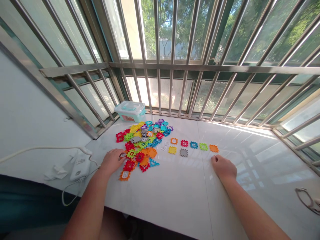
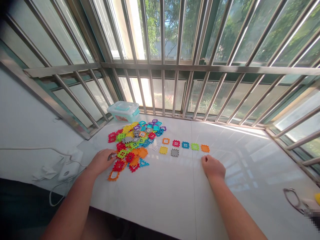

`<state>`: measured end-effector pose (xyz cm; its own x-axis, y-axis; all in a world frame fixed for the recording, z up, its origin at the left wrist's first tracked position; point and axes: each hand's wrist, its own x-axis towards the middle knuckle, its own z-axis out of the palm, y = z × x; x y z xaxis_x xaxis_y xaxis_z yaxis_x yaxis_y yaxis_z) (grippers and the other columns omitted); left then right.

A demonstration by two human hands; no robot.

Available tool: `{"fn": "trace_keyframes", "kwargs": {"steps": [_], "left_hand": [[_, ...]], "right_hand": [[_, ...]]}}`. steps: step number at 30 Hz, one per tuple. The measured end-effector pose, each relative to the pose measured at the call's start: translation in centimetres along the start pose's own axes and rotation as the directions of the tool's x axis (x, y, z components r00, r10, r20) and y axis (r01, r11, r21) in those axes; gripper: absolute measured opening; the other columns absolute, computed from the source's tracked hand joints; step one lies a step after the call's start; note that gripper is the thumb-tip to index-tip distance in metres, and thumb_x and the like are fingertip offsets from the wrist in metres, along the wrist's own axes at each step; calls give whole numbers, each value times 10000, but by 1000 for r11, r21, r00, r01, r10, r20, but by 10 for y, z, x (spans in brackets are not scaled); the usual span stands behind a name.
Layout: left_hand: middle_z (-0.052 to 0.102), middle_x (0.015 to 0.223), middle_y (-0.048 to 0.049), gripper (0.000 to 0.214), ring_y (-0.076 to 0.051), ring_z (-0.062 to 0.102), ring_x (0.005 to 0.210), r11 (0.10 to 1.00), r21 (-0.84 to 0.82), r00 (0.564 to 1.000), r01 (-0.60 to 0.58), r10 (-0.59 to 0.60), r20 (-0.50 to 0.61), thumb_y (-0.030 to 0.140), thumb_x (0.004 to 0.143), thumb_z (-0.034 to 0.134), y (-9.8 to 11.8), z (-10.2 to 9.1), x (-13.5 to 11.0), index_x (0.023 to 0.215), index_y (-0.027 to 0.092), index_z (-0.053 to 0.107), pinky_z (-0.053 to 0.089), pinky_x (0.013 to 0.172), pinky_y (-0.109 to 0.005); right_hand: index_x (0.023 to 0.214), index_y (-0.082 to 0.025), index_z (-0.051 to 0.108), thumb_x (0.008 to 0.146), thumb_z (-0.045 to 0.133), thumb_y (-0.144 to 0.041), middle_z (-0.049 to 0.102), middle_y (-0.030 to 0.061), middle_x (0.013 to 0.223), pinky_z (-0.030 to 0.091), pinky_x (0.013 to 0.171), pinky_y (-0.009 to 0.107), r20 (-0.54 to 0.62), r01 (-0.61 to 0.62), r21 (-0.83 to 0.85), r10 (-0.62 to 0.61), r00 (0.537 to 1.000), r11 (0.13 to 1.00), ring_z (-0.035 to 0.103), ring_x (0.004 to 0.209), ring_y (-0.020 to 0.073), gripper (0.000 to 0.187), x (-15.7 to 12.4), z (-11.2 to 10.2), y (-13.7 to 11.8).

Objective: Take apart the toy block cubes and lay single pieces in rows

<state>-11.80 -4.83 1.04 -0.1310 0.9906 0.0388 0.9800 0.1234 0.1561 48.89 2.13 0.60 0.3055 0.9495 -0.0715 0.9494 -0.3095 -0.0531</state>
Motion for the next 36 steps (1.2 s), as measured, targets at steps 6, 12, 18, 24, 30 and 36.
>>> {"fn": "trace_keyframes", "kwargs": {"steps": [6, 12, 18, 24, 30, 36], "left_hand": [[723, 1262, -99, 307, -273, 648, 1198, 1000, -10, 992, -4, 3, -129, 366, 915, 542, 11, -1, -10, 1140, 224, 695, 473, 1105, -386], [703, 1303, -100, 361, -299, 613, 1255, 960, -112, 956, -256, 234, -178, 443, 944, 626, 72, 11, -41, 1228, 236, 708, 470, 1138, -449], [700, 1279, -98, 358, -311, 629, 1188, 964, -4, 950, -264, 260, -174, 292, 931, 671, 115, 19, -52, 1286, 290, 723, 512, 1042, -473], [690, 1253, -93, 243, -301, 627, 1178, 955, 103, 943, -280, 293, -156, 266, 972, 610, 122, 13, -51, 1140, 315, 779, 506, 1005, -454], [703, 1191, -113, 170, -301, 642, 1092, 935, 163, 906, -315, 348, -243, 231, 989, 579, 122, 16, -44, 953, 232, 746, 517, 920, -447], [705, 1133, -113, 159, -282, 644, 1078, 922, 5, 848, -386, 357, -393, 265, 1041, 539, 137, 16, -54, 1013, 205, 683, 516, 948, -436]], "right_hand": [[1025, -262, 808, 1043, 339, -474, 783, 136, 1033, 448, 704, 321, -5, -1, 0, 1, 1000, 1000, 718, 883, 282, 514, 0, 1, 0], [1000, -262, 799, 1035, 338, -483, 781, 135, 1033, 436, 700, 324, -8, -2, 4, 2, 1000, 1000, 709, 880, 282, 512, 1, 3, 2], [1004, -263, 796, 1035, 335, -470, 777, 129, 1008, 424, 678, 319, -8, 4, 9, -4, 1000, 1000, 709, 869, 283, 506, 1, 3, 1], [1023, -258, 809, 1041, 342, -463, 778, 135, 1019, 446, 719, 315, -12, 4, 8, -4, 1000, 1000, 712, 878, 272, 510, 1, 3, 1], [996, -253, 798, 1030, 357, -462, 782, 134, 1026, 426, 691, 320, -15, 0, 17, 1, 1000, 1000, 712, 878, 280, 490, 2, 4, 1], [957, -256, 787, 1018, 367, -452, 781, 122, 982, 394, 658, 315, -34, 13, 29, -12, 999, 999, 704, 841, 271, 467, 2, 4, 0]]}}
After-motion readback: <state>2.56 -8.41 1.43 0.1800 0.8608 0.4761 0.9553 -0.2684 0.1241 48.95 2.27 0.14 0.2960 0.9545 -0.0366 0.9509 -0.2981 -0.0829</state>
